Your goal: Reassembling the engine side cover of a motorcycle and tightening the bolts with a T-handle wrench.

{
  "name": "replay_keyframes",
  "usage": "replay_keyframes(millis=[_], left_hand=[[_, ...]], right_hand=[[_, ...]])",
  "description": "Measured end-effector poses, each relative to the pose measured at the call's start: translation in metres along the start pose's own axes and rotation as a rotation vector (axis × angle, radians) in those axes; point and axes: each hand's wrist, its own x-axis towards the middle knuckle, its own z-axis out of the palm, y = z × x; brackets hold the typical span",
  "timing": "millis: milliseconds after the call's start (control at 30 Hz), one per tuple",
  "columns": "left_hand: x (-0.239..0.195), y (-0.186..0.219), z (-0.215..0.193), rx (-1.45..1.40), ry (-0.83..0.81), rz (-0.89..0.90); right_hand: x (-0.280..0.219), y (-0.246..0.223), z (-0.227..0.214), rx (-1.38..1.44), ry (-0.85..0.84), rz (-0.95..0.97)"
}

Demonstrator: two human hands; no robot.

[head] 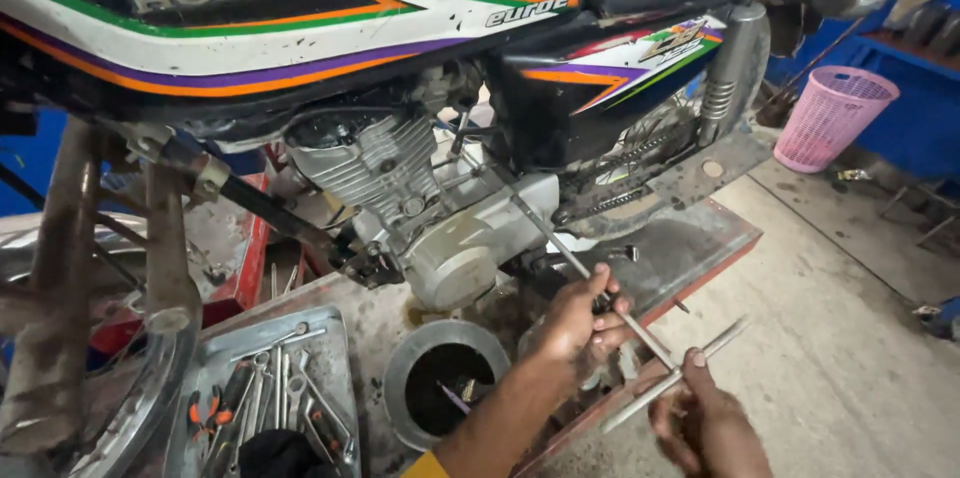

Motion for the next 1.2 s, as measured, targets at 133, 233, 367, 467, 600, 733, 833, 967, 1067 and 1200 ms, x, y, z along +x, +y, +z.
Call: replay_keyframes(millis=[133, 233, 367, 467, 600, 733, 833, 967, 1067, 1200], left_hand=[[0.005, -0.005, -0.008, -0.078, -0.050, -0.006], [-0.008, 0.007, 0.010, -0.003, 0.047, -0.021], [-0.007, 0.005, 0.005, 0.010, 0.040, -0.023], [-0.011, 0.003, 0.007, -0.011, 0.011, -0.018], [0.010, -0.007, -0.006, -0.114, 0.004, -0.007], [0.005, -0.001, 0.001, -0.064, 0.047, -0.031], [0.007, -0.004, -0.002, -0.033, 0.045, -0.013], [0.016, -0.005, -0.007, -0.055, 0.029, 0.001], [0.012, -0.005, -0.003, -0.106, 0.010, 0.002], [0.002, 0.005, 0.001, 0.037, 0.058, -0.001]], right_hand=[[-0.043, -0.011, 0.010, 0.004, 0.168, 0.129], [-0.069, -0.004, 0.023, -0.848, 0.652, -0.631], [-0.047, -0.016, 0.022, -0.737, 0.578, -0.543], [-0.028, 0.001, 0.013, -0.087, 0.143, -0.061], [-0.045, 0.019, 0.008, -0.717, 0.567, -0.782], [-0.046, 0.010, 0.008, -1.100, 0.885, -1.145], [-0.035, 0.020, -0.008, -1.253, 0.876, -1.307], [-0.017, 0.013, -0.026, -1.293, 0.660, -1.628], [-0.024, 0.004, -0.010, -1.311, 0.698, -1.130], [-0.039, -0.002, 0.000, -0.048, -0.064, -0.202]])
